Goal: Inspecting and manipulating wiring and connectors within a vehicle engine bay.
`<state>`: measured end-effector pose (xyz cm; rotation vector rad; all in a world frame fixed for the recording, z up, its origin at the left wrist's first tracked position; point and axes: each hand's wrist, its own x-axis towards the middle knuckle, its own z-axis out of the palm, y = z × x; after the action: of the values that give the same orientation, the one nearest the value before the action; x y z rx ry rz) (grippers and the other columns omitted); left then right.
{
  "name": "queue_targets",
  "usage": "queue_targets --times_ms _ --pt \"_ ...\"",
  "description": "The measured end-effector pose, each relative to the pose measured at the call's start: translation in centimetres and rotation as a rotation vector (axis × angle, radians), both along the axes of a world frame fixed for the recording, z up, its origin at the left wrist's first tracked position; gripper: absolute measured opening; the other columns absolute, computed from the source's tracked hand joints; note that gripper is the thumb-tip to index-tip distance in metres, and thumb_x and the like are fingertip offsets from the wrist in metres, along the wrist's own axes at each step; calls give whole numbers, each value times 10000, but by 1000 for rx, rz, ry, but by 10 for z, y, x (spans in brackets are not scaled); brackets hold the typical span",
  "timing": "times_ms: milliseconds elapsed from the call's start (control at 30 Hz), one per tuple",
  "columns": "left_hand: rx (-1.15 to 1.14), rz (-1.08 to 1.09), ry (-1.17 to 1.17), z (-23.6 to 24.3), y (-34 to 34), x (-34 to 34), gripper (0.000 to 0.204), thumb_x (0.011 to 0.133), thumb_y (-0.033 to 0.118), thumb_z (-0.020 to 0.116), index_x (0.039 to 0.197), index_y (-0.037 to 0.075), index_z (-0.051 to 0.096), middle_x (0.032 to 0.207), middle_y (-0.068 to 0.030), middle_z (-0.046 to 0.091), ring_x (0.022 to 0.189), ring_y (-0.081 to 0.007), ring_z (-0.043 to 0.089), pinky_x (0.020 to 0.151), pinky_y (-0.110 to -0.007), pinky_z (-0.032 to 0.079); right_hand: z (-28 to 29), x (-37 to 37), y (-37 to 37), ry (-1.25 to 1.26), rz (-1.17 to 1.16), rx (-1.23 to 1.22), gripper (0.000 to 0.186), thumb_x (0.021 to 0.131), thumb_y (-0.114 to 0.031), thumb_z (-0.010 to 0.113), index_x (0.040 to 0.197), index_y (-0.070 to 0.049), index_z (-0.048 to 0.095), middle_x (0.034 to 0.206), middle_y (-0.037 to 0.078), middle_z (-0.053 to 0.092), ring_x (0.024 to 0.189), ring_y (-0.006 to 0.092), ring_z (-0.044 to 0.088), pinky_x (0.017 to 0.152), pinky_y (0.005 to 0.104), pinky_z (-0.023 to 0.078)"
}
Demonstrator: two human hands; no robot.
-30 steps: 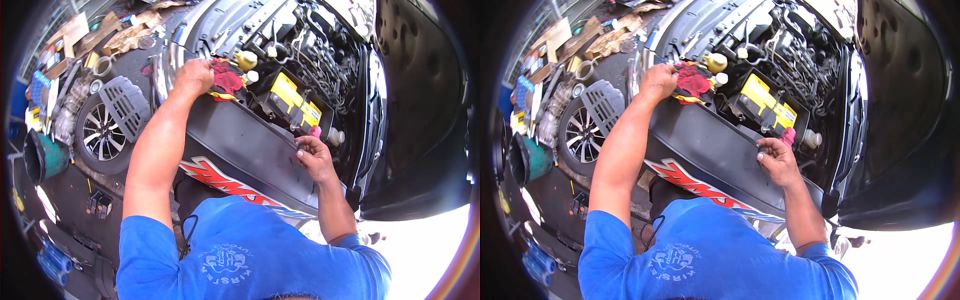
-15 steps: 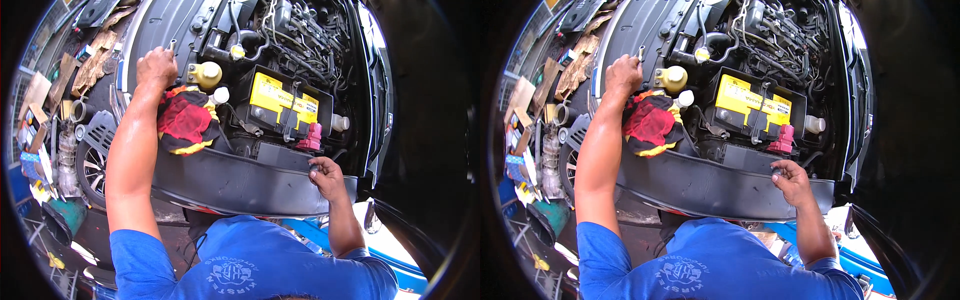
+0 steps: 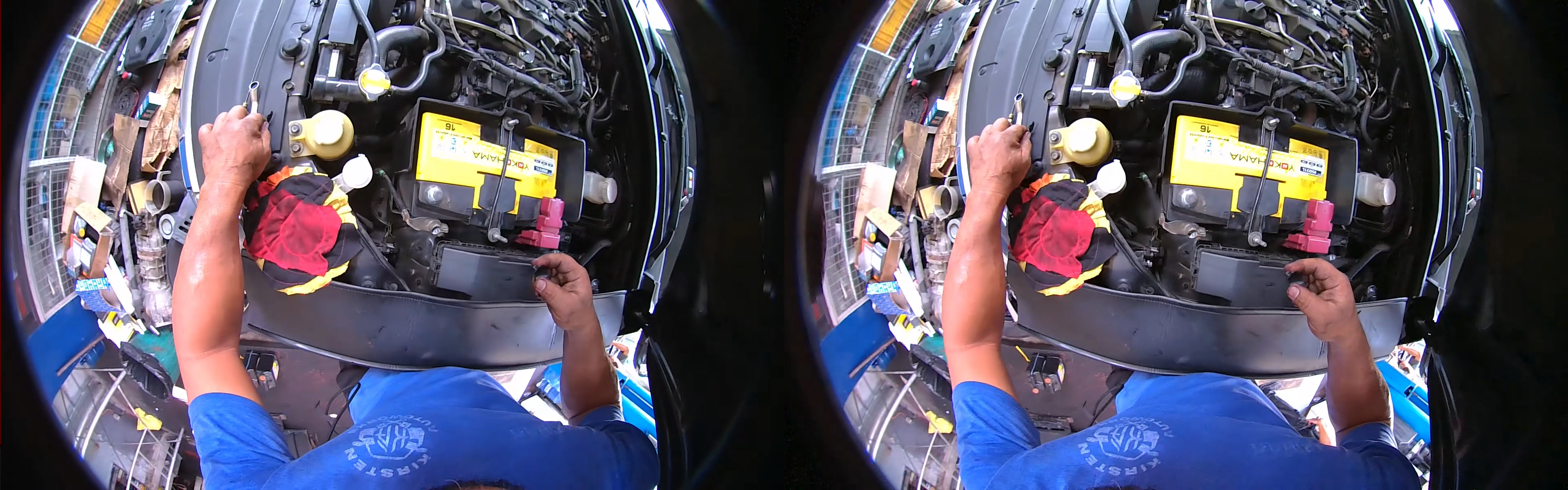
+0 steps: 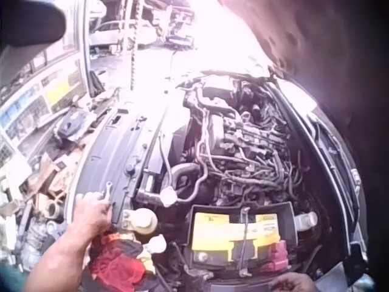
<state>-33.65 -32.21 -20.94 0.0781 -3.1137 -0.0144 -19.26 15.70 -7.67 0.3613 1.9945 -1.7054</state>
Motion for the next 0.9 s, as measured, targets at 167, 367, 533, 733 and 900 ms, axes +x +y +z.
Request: queue_targets --times_ms 167,367,533,733,900 --pt "89 86 -100 6 -3 -11 228 854 318 631 943 136 734 969 -82 657 985 -279 636 839 -468 449 -8 -7 7 -19 4 -1 311 836 1 678 1137 13 604 880 -15 565 749 32 480 655 181 386" --pt "251 136 -246 23 -1 -25 267 849 292 627 956 63 714 1047 -149 685 985 -347 643 873 -433 491 -10 -11 9 -34 -16 -17 304 845 -19 674 1140 7 604 821 -27 549 680 26 461 591 180 365" --pt "46 64 -377 25 3 -36 359 889 341 501 1022 66 690 1097 -155 687 1069 -341 631 910 -481 471 -12 -13 8 -34 -36 -36 300 849 -22 667 1141 7 603 816 -26 547 674 26 460 587 181 363" --pt "36 93 -433 25 7 -44 347 882 328 538 1001 33 676 1052 -206 684 1034 -375 637 910 -493 476 -9 -16 11 -59 5 36 288 866 -7 645 1151 -17 601 829 -50 546 689 4 460 586 187 370" --pt "194 124 -281 31 3 -41 277 857 256 647 950 -4 653 945 -234 679 952 -413 635 844 -490 487 -7 -20 17 -149 -20 -55 276 894 0 627 1168 -13 593 835 -55 540 690 2 468 597 182 383"
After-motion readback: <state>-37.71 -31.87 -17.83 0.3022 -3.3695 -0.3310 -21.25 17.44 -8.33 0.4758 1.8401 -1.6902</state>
